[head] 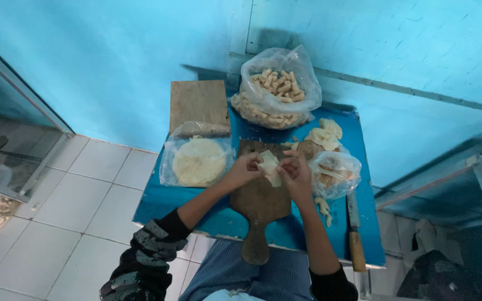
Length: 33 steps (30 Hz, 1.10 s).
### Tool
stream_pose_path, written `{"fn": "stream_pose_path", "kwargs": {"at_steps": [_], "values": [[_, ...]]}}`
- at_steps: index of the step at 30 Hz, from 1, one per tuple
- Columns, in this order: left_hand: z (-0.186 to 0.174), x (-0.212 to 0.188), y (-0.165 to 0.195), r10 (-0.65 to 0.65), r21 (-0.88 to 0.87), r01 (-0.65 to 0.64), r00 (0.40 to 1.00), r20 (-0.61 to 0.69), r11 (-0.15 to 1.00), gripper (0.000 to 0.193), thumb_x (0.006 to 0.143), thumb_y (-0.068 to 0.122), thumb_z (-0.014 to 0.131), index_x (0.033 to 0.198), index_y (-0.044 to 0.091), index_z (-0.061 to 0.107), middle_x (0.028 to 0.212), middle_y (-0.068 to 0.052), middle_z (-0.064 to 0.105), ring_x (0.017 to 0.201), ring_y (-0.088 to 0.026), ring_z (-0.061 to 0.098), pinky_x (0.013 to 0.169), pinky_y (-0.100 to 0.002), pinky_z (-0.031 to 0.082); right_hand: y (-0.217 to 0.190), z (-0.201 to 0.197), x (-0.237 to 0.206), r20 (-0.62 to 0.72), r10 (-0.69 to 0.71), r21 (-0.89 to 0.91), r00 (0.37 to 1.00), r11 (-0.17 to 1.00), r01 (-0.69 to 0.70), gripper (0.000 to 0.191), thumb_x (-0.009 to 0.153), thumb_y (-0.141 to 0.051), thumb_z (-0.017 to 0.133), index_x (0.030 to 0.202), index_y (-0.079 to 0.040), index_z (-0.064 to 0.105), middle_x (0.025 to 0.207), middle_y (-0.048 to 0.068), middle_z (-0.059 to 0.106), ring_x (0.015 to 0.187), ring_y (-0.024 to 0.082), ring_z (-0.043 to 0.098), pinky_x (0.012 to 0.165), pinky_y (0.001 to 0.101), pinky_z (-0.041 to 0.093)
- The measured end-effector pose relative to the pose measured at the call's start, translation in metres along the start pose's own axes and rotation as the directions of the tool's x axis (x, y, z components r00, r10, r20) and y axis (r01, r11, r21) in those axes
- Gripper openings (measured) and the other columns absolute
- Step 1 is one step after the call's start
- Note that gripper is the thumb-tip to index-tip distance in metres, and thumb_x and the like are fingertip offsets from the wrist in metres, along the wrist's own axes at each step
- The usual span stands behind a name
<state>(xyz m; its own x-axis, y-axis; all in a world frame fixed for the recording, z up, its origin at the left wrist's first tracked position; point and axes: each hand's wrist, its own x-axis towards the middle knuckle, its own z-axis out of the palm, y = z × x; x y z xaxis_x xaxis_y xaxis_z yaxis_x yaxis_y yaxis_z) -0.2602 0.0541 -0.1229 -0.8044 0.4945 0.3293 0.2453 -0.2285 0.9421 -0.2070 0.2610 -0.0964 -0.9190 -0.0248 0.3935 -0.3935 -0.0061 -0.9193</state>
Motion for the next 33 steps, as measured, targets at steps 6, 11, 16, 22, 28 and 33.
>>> {"fn": "stream_pose_path", "kwargs": {"at_steps": [6,11,16,22,28,33], "values": [[0.004,-0.002,0.012,-0.157,0.016,0.16,0.983,-0.096,0.987,0.046,0.084,0.005,0.079,0.123,0.004,0.055,0.099,-0.007,0.073,0.092,-0.016,0.072,0.078,-0.031,0.058,0.006,0.0,0.002,-0.035,0.009,0.008,0.999,1.0,-0.009,0.051,0.09,0.014,0.067,0.135,-0.004,0.051,0.099,0.006,0.064,0.093,0.012,0.067,0.083,0.0256,0.056],[0.001,-0.002,0.011,-0.093,-0.054,0.088,0.992,-0.082,0.995,0.047,0.084,0.004,0.081,0.123,0.002,0.055,0.102,-0.007,0.074,0.095,-0.013,0.073,0.081,-0.029,0.06,0.008,-0.002,0.004,-0.029,-0.004,0.028,1.0,1.0,0.005,0.056,0.087,0.016,0.069,0.136,-0.004,0.051,0.099,0.007,0.064,0.095,0.013,0.066,0.084,0.0266,0.057],[-0.003,-0.002,0.0,-0.084,0.097,0.096,0.989,-0.118,0.991,0.05,0.079,0.0,0.082,0.122,0.002,0.057,0.092,-0.007,0.071,0.087,-0.013,0.072,0.076,-0.029,0.06,0.007,-0.006,0.005,-0.062,0.058,0.061,0.996,0.997,-0.055,0.058,0.085,0.014,0.072,0.135,-0.005,0.051,0.1,0.008,0.066,0.095,0.014,0.068,0.086,0.0269,0.058],[0.0,-0.005,0.008,-0.012,0.158,0.043,0.981,-0.194,0.986,0.032,0.087,0.003,0.078,0.116,0.003,0.062,0.096,-0.005,0.069,0.088,-0.012,0.07,0.076,-0.028,0.06,0.006,0.0,0.003,-0.081,0.032,-0.105,0.996,0.994,-0.04,0.049,0.088,0.006,0.073,0.133,-0.003,0.054,0.106,0.01,0.066,0.101,0.016,0.068,0.083,0.0304,0.059],[0.009,-0.015,0.042,0.285,0.48,-0.282,0.956,0.069,0.831,0.033,0.087,0.004,0.072,0.12,0.004,0.067,0.106,-0.008,0.071,0.098,-0.019,0.071,0.085,-0.034,0.057,-0.004,0.006,0.003,0.048,0.375,0.29,0.926,0.882,-0.372,0.045,0.098,-0.01,0.066,0.141,-0.008,0.053,0.106,0.011,0.072,0.092,0.017,0.072,0.079,0.0312,0.061],[0.008,-0.012,0.031,0.122,0.293,-0.079,0.984,-0.133,0.953,0.03,0.094,0.011,0.068,0.123,0.004,0.066,0.111,-0.007,0.071,0.101,-0.016,0.071,0.082,-0.033,0.058,-0.019,0.004,0.003,0.024,0.326,0.279,0.945,0.905,-0.32,0.053,0.091,0.003,0.069,0.142,-0.006,0.054,0.105,0.01,0.072,0.092,0.016,0.07,0.077,0.0295,0.057]]}}
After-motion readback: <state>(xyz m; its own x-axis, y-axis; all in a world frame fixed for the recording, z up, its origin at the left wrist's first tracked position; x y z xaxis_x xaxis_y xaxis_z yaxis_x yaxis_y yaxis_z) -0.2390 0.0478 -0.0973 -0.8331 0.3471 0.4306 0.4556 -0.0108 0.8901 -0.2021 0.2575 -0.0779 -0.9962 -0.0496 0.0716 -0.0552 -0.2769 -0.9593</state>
